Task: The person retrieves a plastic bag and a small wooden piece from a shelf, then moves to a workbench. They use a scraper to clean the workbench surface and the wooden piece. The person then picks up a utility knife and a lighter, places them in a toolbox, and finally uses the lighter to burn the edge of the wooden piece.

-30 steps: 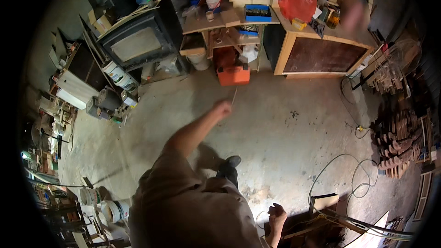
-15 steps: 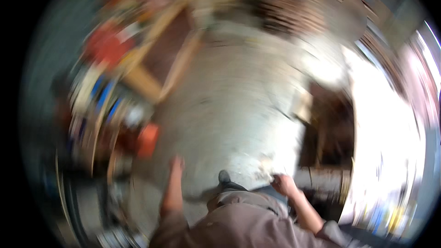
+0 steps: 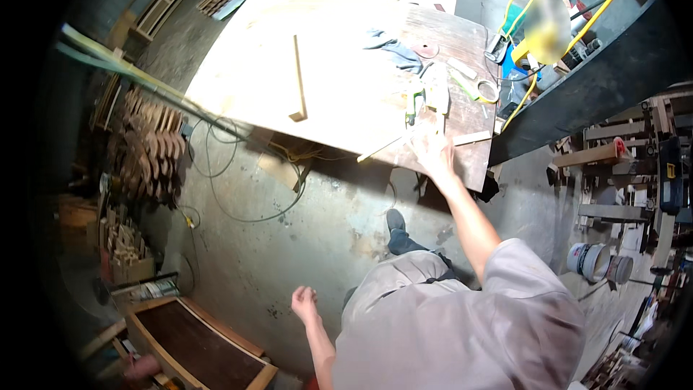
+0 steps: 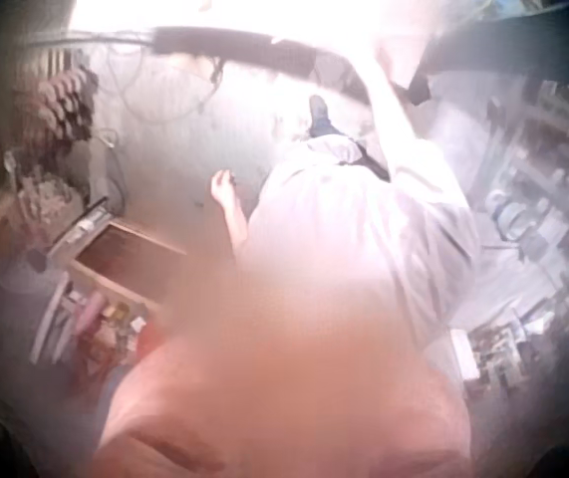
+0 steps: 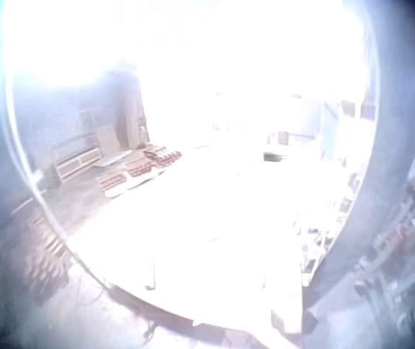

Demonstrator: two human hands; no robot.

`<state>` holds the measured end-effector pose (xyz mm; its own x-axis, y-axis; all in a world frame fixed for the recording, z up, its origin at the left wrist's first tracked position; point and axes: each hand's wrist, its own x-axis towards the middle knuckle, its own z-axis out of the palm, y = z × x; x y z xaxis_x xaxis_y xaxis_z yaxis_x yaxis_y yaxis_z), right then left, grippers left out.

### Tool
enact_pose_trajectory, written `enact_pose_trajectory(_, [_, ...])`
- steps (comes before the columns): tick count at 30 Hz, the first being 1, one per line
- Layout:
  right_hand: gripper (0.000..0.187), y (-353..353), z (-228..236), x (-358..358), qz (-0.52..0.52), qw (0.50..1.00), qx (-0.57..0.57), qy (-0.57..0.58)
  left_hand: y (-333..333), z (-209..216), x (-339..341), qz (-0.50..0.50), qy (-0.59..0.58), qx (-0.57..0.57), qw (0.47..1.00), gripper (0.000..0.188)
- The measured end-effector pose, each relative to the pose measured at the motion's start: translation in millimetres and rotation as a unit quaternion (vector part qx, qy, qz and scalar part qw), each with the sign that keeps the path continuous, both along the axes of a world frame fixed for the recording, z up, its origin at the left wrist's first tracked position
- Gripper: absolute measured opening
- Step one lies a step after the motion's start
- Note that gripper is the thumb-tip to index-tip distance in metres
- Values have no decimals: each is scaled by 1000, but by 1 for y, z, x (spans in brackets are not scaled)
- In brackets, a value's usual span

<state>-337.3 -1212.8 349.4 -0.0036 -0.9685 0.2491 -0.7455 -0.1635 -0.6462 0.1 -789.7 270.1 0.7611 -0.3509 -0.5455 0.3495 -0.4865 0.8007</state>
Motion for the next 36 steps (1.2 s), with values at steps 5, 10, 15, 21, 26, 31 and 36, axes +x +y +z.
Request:
enact_pose_trajectory(5, [33, -70, 3, -5, -15, 980, 96, 174, -198, 34, -13, -242, -152, -99, 953, 20])
enact_pose_trajectory(10, [46, -114, -21, 34, -6, 961, 170, 220, -369, 83, -77, -481, -272, -136, 822, 21])
enact_pose_trajectory(15, [49, -135, -6, 38, -123, 954, 223, 161, -464, 76, -97, -552, -236, -170, 782, 22])
enact_pose_trajectory(21, [31, -139, -27, 52, -119, 978, 157, 71, -527, 76, -93, -537, 84, -168, 822, 25])
enact_pose_trajectory(26, [16, -102, 53, 90, 62, 966, 175, -180, -552, 126, -70, -513, 258, -239, 783, 50])
enact_pose_trajectory(31, [23, -80, 71, 112, 148, 969, 155, -119, -495, 140, -5, -397, 134, -177, 890, 11])
enact_pose_trajectory(36, [39, -117, 20, 8, -186, 967, 41, 170, -379, 125, 71, -191, 88, -130, 969, 10])
